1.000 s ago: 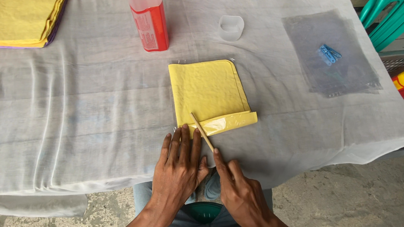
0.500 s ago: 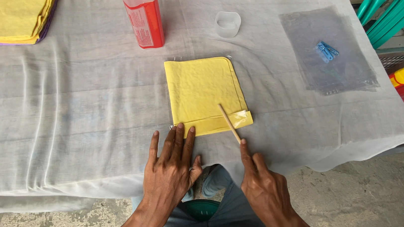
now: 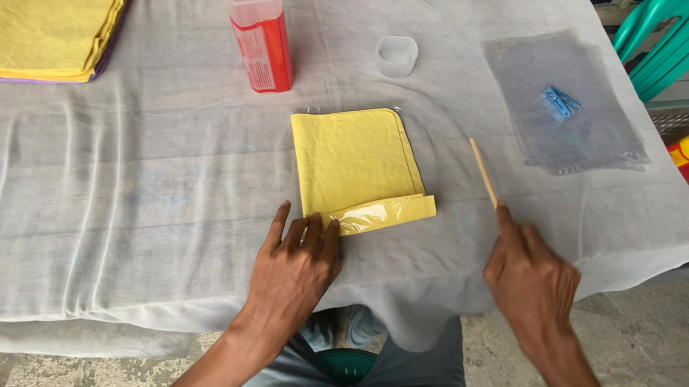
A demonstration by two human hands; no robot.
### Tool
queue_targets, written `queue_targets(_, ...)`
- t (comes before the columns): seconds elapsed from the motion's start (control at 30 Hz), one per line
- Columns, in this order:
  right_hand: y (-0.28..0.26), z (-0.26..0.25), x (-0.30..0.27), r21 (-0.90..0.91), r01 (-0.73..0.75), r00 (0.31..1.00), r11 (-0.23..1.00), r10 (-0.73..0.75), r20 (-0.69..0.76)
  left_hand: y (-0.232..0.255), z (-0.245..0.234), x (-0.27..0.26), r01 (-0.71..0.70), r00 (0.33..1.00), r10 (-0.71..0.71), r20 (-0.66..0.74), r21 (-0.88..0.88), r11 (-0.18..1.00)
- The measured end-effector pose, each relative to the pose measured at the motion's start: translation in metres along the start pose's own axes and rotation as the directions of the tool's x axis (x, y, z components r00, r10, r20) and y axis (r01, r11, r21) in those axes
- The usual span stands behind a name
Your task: The person folds a yellow cloth into a small square using a wooden stick to press the creases. They then place the folded cloth into a red plastic container and secure the lid. The person repeats the folding process with another yellow cloth.
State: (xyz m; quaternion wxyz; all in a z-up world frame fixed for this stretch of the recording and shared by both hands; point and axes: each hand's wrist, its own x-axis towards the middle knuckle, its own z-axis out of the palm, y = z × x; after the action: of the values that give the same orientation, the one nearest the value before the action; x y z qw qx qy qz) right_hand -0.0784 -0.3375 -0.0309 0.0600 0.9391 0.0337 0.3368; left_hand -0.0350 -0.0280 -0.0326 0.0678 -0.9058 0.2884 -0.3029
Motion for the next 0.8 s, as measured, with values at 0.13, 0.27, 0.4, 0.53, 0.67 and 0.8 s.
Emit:
queue_targets(0.13,0.011,0.012,0.025,0.058,-0.053,0.997,0.997,0.05,0.061,-0.012,0.016,0.005,-0.012,0.999,0.02,0.045,-0.174,0.985)
queue_targets(0.27,0.009,0.015,0.036,0.122,-0.031,0.984,0.992,0.009,0.179,-0.033,-0.001,0.014,0.08,0.984,-0.015,0.176,-0.372,0.925)
queue_targets(0.4,0.0,0.003,0.048,0.152,0.02,0.997,0.988,-0.031,0.071,-0.048,-0.003,0.017,0.16,0.97,-0.044,0.237,-0.494,0.855)
queue_targets(0.53,-0.02,-0.012,0.07,0.352,0.475,0.88,0.807,-0.424,-0.216,-0.05,-0.007,0.021,0.131,0.981,-0.021,0.191,-0.58,0.804)
queue_targets(0.67,-0.031,-0.012,0.089,0.495,0.634,0.751,0.594,-0.625,-0.211,-0.048,0.003,0.016,0.059,0.99,0.018,0.143,-0.515,0.855)
queue_targets(0.8,-0.028,0.007,0.096,0.581,0.6,0.739,0.549,-0.659,-0.14,-0.048,0.006,0.012,0.013,0.995,0.036,0.092,-0.487,0.874)
